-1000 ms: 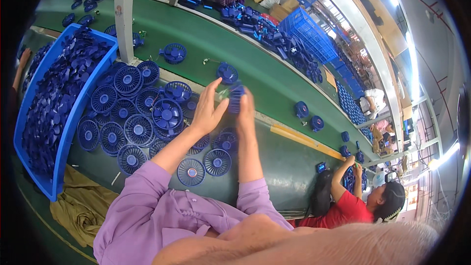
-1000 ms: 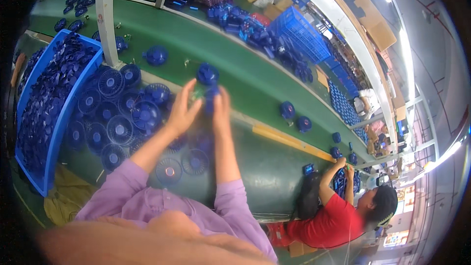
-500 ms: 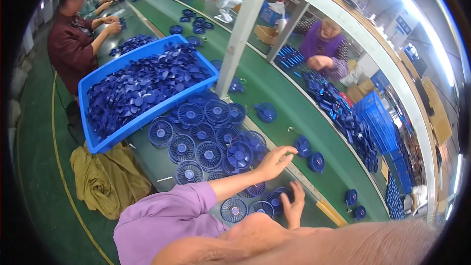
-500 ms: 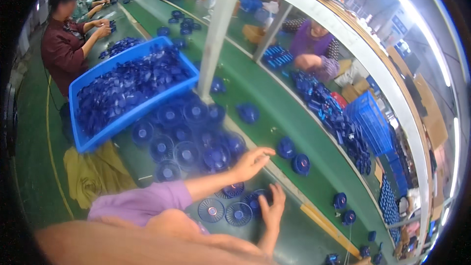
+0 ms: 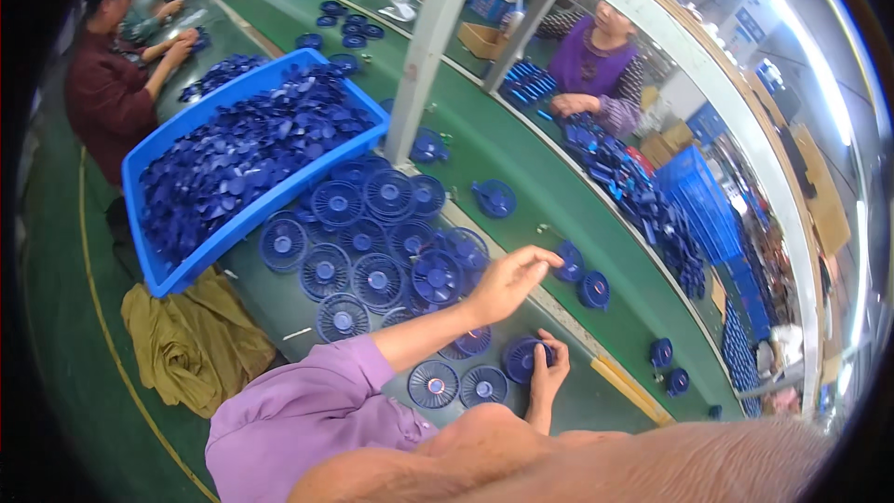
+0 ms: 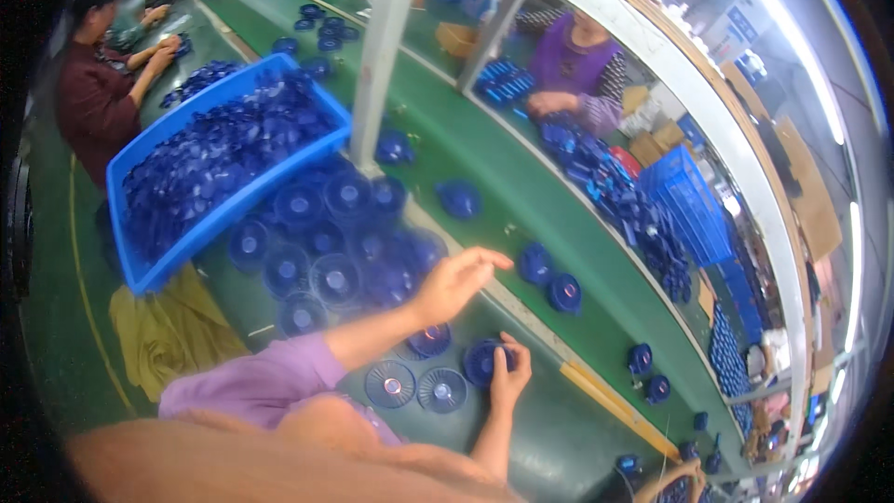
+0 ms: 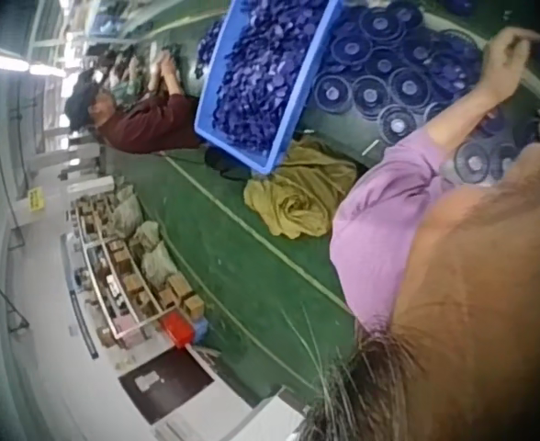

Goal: The person assembles small fans by taking fan components from the conveyor and table, snapping the casing parts together by hand, and placing the assembled fans onto the conveyor belt.

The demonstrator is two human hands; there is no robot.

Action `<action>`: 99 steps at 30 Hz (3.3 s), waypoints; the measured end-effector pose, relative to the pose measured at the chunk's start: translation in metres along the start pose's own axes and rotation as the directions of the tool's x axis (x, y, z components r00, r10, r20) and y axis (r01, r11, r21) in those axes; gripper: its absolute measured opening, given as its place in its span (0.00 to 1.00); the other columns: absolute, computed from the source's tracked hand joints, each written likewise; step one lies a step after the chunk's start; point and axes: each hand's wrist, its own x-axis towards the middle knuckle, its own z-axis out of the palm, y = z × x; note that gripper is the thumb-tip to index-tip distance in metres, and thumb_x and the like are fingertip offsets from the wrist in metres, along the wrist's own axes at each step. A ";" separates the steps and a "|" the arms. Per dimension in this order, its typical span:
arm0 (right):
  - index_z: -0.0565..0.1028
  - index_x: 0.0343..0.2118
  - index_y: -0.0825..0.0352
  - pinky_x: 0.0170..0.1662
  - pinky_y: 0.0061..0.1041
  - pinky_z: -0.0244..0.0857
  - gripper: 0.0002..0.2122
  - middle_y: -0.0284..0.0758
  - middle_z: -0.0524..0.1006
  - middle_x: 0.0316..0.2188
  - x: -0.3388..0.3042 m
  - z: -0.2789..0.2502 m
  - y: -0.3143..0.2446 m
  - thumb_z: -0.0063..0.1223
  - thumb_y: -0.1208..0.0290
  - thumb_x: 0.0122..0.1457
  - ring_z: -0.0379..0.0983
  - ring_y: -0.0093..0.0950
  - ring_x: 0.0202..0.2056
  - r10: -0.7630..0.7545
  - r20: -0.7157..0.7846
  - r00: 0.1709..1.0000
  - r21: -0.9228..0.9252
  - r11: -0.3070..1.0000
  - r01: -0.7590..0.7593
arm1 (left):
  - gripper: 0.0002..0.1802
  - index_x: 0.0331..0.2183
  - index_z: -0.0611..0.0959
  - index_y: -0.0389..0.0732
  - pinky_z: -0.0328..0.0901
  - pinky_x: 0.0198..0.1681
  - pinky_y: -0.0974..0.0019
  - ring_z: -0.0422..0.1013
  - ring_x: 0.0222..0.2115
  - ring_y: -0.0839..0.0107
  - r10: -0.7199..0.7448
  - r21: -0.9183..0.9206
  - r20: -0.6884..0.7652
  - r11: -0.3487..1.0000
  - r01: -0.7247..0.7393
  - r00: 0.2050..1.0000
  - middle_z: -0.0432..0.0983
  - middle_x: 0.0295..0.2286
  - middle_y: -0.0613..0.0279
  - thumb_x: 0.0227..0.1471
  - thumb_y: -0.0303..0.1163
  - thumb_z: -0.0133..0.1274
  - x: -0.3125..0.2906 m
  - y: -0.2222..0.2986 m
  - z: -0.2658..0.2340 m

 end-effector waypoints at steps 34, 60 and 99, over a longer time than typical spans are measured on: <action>0.71 0.40 0.63 0.56 0.40 0.55 0.20 0.45 0.67 0.54 0.022 -0.018 0.015 0.64 0.66 0.43 0.62 0.45 0.55 -0.128 0.086 0.988 -0.605 0.781 0.154 | 0.45 0.48 0.72 0.30 0.59 0.55 0.55 0.65 0.50 0.52 0.405 -0.425 0.225 0.859 -0.285 0.886 0.68 0.48 0.39 0.58 0.63 0.21 0.025 0.163 -0.029; 0.73 0.40 0.64 0.51 0.35 0.62 0.20 0.42 0.72 0.47 0.041 -0.039 0.014 0.66 0.68 0.43 0.67 0.41 0.49 -0.085 0.046 0.995 -0.423 0.901 0.097 | 0.34 0.47 0.74 0.35 0.59 0.52 0.53 0.68 0.47 0.50 0.192 0.140 0.408 0.953 -0.269 0.893 0.72 0.44 0.41 0.48 0.54 0.53 -0.003 0.175 -0.063; 0.61 0.58 0.63 0.60 0.44 0.47 0.37 0.50 0.55 0.60 0.066 0.059 -0.055 0.44 0.37 0.53 0.53 0.50 0.59 -0.547 0.274 0.791 -0.199 0.773 0.603 | 0.23 0.49 0.71 0.38 0.62 0.49 0.69 0.66 0.45 0.73 -0.508 -0.552 -0.106 0.745 0.375 0.855 0.70 0.44 0.60 0.63 0.46 0.38 -0.019 -0.057 0.024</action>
